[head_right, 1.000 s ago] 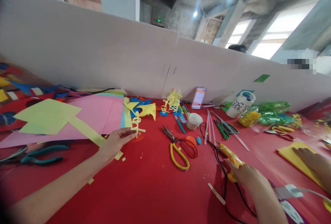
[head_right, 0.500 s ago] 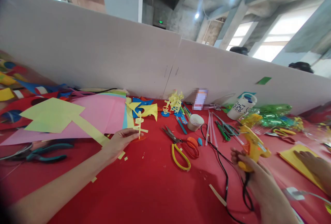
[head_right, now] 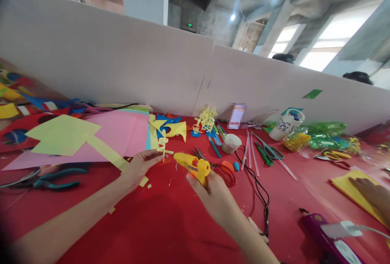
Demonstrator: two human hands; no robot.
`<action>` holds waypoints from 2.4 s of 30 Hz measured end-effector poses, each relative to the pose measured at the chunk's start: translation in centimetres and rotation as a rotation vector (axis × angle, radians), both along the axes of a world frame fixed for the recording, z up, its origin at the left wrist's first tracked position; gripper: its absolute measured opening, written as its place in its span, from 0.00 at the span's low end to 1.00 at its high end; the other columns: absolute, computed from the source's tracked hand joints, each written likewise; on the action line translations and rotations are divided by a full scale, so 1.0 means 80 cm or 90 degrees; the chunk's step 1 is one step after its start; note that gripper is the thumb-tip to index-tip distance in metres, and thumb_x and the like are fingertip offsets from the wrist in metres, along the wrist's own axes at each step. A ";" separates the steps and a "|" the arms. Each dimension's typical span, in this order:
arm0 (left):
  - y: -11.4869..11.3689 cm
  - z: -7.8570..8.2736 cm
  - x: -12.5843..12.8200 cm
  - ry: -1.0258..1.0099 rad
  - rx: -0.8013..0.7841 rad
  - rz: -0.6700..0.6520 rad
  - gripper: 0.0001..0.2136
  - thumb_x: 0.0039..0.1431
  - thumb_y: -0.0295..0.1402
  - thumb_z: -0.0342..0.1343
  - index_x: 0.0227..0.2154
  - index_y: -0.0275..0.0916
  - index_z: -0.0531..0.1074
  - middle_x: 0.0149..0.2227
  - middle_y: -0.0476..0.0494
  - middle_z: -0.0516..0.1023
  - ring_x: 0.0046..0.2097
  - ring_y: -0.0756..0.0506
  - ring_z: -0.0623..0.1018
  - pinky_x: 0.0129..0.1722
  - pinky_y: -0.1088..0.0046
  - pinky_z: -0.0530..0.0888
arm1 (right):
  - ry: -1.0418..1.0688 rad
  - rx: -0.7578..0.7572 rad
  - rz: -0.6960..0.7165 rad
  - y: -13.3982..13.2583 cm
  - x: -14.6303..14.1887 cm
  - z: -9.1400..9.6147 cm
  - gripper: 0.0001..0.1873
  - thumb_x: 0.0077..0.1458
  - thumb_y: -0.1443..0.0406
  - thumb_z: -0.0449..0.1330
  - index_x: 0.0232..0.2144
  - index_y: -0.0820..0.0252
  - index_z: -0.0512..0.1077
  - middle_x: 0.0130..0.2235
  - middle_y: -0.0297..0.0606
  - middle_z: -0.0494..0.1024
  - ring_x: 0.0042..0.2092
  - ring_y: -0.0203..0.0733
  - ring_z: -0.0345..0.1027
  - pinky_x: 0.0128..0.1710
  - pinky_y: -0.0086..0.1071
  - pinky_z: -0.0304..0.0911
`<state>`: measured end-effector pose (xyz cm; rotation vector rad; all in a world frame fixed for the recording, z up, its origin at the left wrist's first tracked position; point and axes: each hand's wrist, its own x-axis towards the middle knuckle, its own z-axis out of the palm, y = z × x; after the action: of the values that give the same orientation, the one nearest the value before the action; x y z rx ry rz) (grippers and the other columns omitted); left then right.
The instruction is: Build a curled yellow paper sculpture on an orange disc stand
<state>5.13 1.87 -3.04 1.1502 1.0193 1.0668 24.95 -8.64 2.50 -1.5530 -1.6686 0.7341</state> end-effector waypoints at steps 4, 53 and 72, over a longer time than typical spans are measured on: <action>-0.003 0.005 0.001 0.012 -0.006 -0.020 0.10 0.43 0.35 0.62 0.31 0.39 0.77 0.35 0.44 0.81 0.41 0.44 0.77 0.45 0.67 0.70 | -0.075 0.029 -0.009 0.010 -0.016 -0.005 0.14 0.55 0.56 0.50 0.34 0.59 0.69 0.31 0.40 0.75 0.32 0.44 0.69 0.33 0.34 0.64; -0.008 0.019 0.004 -0.245 -0.096 -0.147 0.06 0.40 0.29 0.66 0.25 0.39 0.78 0.28 0.47 0.81 0.35 0.49 0.76 0.40 0.73 0.69 | -0.113 0.044 -0.017 0.007 -0.022 0.014 0.16 0.57 0.56 0.49 0.37 0.61 0.70 0.33 0.42 0.76 0.35 0.45 0.71 0.34 0.33 0.63; -0.008 0.019 0.003 -0.250 -0.086 -0.169 0.05 0.42 0.28 0.65 0.26 0.39 0.79 0.29 0.48 0.81 0.35 0.51 0.76 0.39 0.77 0.69 | -0.123 0.060 -0.006 0.006 -0.022 0.019 0.14 0.57 0.58 0.49 0.32 0.61 0.69 0.26 0.37 0.73 0.27 0.39 0.67 0.27 0.28 0.60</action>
<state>5.36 1.22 -1.55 0.8926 0.6015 0.9470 23.18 -8.13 4.00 -1.6063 -1.8066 0.5050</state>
